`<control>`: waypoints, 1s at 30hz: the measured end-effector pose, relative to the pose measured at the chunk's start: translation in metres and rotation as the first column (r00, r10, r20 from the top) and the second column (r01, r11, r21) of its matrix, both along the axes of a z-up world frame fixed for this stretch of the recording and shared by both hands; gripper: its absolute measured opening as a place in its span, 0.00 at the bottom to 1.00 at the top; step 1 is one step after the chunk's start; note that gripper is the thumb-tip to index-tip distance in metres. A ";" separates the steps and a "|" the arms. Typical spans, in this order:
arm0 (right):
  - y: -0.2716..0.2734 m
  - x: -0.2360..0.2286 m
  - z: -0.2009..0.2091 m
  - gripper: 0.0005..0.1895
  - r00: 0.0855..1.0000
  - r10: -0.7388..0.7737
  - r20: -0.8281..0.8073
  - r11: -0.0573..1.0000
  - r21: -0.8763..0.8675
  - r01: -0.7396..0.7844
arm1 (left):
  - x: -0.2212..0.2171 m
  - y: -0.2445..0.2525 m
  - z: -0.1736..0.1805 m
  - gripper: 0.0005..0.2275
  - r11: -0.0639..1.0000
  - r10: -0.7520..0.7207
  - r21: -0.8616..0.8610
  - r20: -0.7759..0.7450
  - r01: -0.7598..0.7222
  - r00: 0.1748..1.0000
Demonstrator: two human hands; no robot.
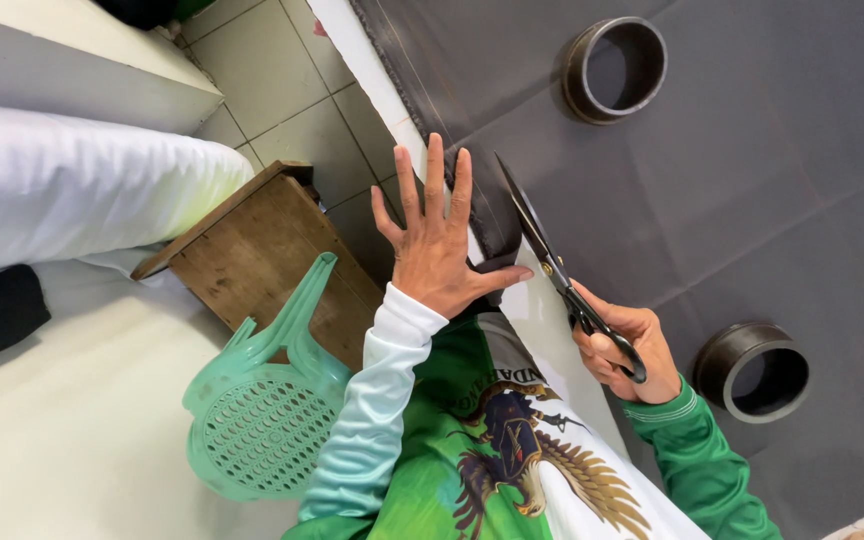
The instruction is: The person uses large shears to cut a piece of dark gray fabric laid out on a white table. They follow a marked line on the fabric, cutting along the edge and then making a curved cut around a circular object used as a guide. The person removes the cut-off fabric pieces as they work.
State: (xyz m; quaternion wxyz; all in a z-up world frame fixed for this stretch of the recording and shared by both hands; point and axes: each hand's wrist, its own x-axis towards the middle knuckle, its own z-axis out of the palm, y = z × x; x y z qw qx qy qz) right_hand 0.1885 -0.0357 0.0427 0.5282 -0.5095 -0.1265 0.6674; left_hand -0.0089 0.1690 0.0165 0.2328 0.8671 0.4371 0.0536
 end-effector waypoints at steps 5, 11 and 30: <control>-0.002 0.002 -0.005 0.39 0.999 0.033 -0.025 0.999 -0.007 -0.033 | 0.000 0.002 0.003 0.67 1.000 -0.005 -0.029 -0.012 0.005 1.000; 0.015 0.004 0.014 0.38 0.999 0.033 0.025 0.998 -0.058 -0.032 | 0.001 0.003 0.002 0.65 1.000 0.007 -0.011 -0.002 -0.007 1.000; 0.045 0.002 0.014 0.37 1.000 0.006 0.029 0.998 -0.064 -0.004 | 0.002 0.003 0.002 0.62 0.998 0.033 -0.059 0.057 -0.030 0.998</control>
